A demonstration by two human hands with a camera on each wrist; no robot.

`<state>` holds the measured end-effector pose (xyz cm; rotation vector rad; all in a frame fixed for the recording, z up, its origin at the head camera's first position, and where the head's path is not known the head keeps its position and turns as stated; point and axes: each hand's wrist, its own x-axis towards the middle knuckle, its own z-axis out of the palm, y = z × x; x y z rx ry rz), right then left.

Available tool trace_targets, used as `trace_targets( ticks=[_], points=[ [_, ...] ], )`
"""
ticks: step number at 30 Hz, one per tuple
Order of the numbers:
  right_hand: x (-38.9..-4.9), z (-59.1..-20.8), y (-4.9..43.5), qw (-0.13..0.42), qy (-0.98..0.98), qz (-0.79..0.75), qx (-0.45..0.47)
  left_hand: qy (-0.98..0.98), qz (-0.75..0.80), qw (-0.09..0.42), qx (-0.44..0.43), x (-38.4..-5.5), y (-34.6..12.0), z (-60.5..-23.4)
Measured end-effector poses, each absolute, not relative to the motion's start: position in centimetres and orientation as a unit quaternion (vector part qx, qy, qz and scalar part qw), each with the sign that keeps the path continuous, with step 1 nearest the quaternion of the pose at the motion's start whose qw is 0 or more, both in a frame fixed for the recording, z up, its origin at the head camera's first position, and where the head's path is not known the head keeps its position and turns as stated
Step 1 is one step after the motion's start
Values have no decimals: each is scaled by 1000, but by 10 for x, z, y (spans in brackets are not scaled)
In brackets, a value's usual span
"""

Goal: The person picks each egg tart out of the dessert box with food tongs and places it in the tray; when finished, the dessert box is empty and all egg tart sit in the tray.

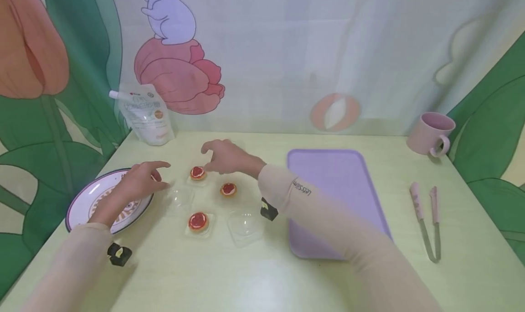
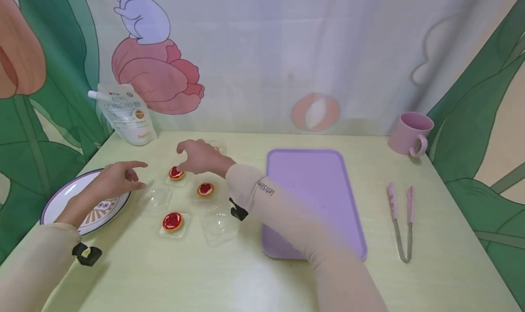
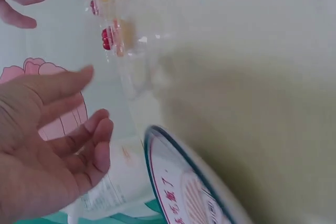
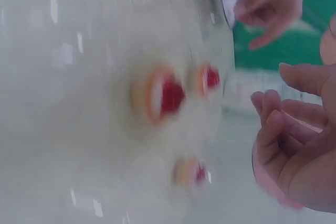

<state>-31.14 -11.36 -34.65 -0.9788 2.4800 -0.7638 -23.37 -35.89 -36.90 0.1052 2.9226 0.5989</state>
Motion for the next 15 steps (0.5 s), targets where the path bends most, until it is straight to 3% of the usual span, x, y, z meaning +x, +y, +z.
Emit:
trace_targets(
  ticks=[8,15],
  points=[
    [-356,-353,-71,120,908,-241,-321,966,238,55,86,-274,-335,-362],
    [-379,-370,-55,123,925,-174,-315,963,243,71,92,-311,-309,-360]
  ],
)
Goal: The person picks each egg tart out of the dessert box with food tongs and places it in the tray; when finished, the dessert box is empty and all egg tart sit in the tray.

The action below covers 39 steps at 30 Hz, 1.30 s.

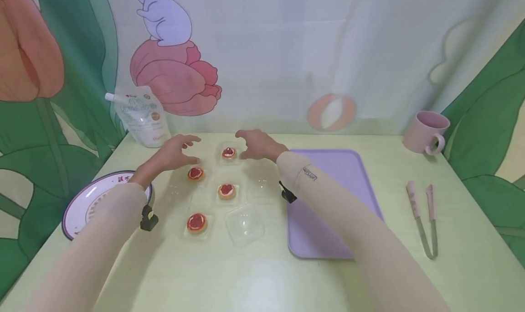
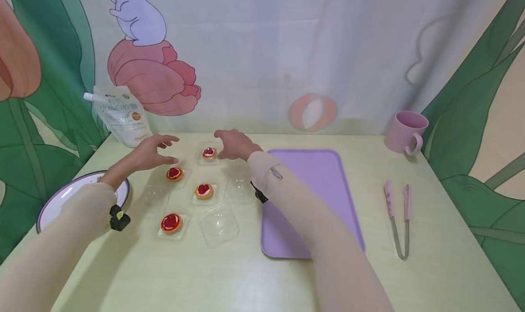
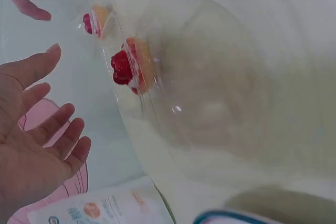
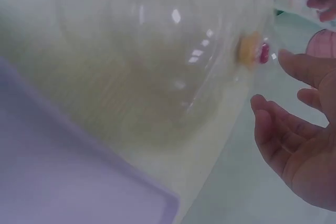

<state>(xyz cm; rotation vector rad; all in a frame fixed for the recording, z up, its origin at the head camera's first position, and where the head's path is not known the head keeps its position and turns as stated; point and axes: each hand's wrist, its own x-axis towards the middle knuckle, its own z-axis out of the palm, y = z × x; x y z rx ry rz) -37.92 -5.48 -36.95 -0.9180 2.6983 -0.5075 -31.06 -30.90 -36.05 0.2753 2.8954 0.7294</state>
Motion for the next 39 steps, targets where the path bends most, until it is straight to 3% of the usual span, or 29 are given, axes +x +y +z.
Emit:
trace_targets(
  ticks=[14,31,39],
  points=[
    [-397,-382,-65,170,929,-144,-297,955,246,123,110,-358,-279,-374],
    [-399,-396,-78,168,927,-132,-309,955,243,152,78,-365,-263,-385],
    [-402,-397,-78,167,917,-145,-333,959,230,130,102,-371,-264,-391]
  ],
)
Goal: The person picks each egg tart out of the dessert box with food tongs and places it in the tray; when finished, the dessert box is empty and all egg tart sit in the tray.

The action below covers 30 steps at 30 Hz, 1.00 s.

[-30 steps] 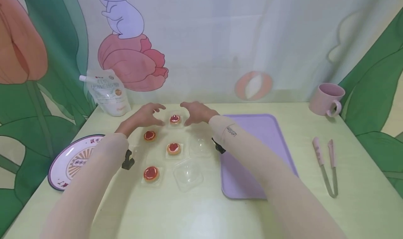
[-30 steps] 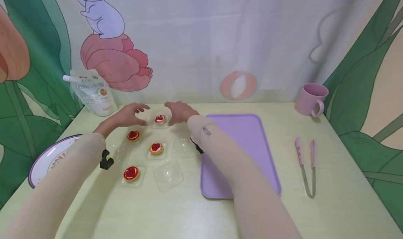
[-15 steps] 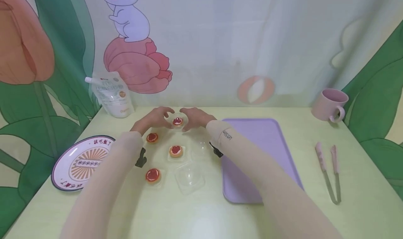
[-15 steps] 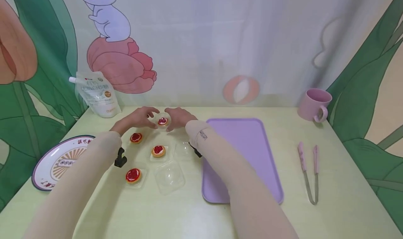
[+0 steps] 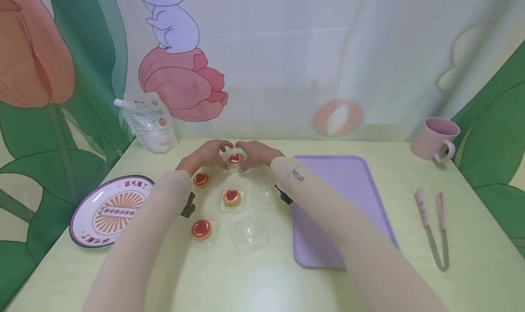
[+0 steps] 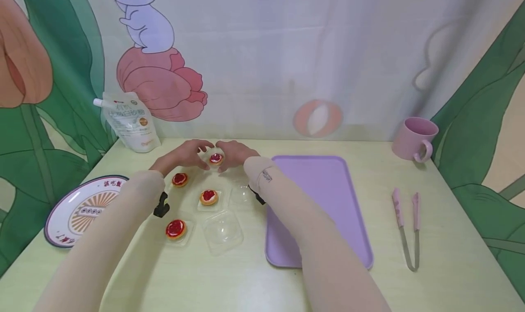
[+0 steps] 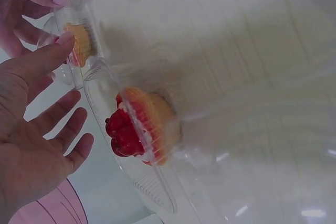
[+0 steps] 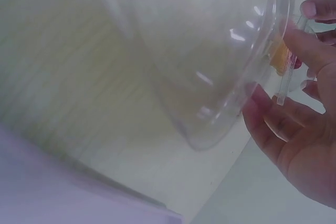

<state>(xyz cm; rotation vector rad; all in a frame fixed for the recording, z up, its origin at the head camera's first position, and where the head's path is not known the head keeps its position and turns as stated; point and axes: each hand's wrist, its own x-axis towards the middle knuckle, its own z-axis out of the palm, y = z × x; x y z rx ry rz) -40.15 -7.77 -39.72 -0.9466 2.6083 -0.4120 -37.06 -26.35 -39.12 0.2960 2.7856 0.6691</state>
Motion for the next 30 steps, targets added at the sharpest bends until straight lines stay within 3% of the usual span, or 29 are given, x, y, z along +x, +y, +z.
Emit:
trace_targets(
  ticks=[11,30],
  points=[
    [-399,-395,-76,168,917,-138,-334,975,160,85,125,-371,-261,-397],
    [-401,-402,-82,149,923,-97,-340,982,89,58,155,-369,-259,-402]
  ],
)
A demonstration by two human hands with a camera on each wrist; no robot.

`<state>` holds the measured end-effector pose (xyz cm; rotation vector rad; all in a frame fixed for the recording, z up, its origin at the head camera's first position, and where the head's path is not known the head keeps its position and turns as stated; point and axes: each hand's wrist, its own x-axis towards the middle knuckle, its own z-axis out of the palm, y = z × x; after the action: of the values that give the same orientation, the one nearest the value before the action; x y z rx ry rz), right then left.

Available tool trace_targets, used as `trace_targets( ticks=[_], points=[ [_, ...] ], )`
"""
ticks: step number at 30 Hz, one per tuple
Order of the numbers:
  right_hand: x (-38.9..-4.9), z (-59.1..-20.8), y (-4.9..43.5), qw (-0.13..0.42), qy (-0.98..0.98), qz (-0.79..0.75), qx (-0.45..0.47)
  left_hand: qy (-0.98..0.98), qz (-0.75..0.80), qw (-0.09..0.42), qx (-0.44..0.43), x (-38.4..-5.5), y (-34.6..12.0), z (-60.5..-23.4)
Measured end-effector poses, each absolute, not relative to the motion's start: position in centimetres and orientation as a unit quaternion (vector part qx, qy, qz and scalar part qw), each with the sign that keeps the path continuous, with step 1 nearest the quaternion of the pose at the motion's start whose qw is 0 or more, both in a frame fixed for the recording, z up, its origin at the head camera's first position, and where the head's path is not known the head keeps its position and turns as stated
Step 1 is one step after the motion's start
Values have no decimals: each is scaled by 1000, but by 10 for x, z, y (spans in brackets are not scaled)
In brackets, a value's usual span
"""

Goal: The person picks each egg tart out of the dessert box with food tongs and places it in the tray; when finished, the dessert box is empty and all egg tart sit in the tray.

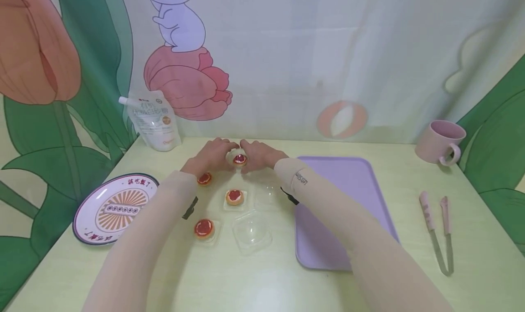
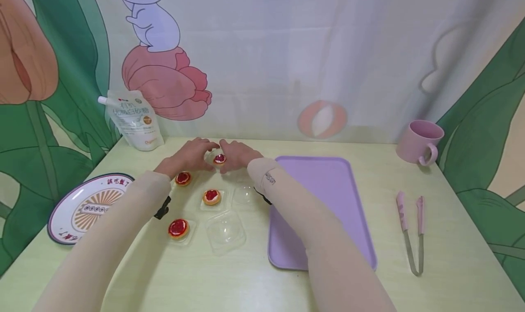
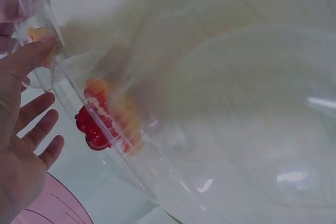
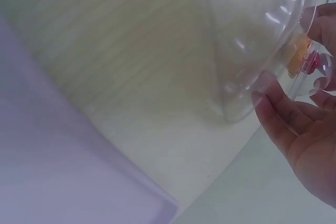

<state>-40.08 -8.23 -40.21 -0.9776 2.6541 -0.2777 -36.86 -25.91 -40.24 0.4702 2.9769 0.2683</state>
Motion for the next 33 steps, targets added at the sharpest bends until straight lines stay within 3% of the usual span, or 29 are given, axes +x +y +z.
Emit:
trace_targets(
  ticks=[14,33],
  points=[
    [-400,-404,-82,137,924,-89,-346,984,6,11,176,-370,-251,-406],
    [-399,-409,-85,113,923,-66,-363,985,31,24,165,-366,-253,-407]
  ],
)
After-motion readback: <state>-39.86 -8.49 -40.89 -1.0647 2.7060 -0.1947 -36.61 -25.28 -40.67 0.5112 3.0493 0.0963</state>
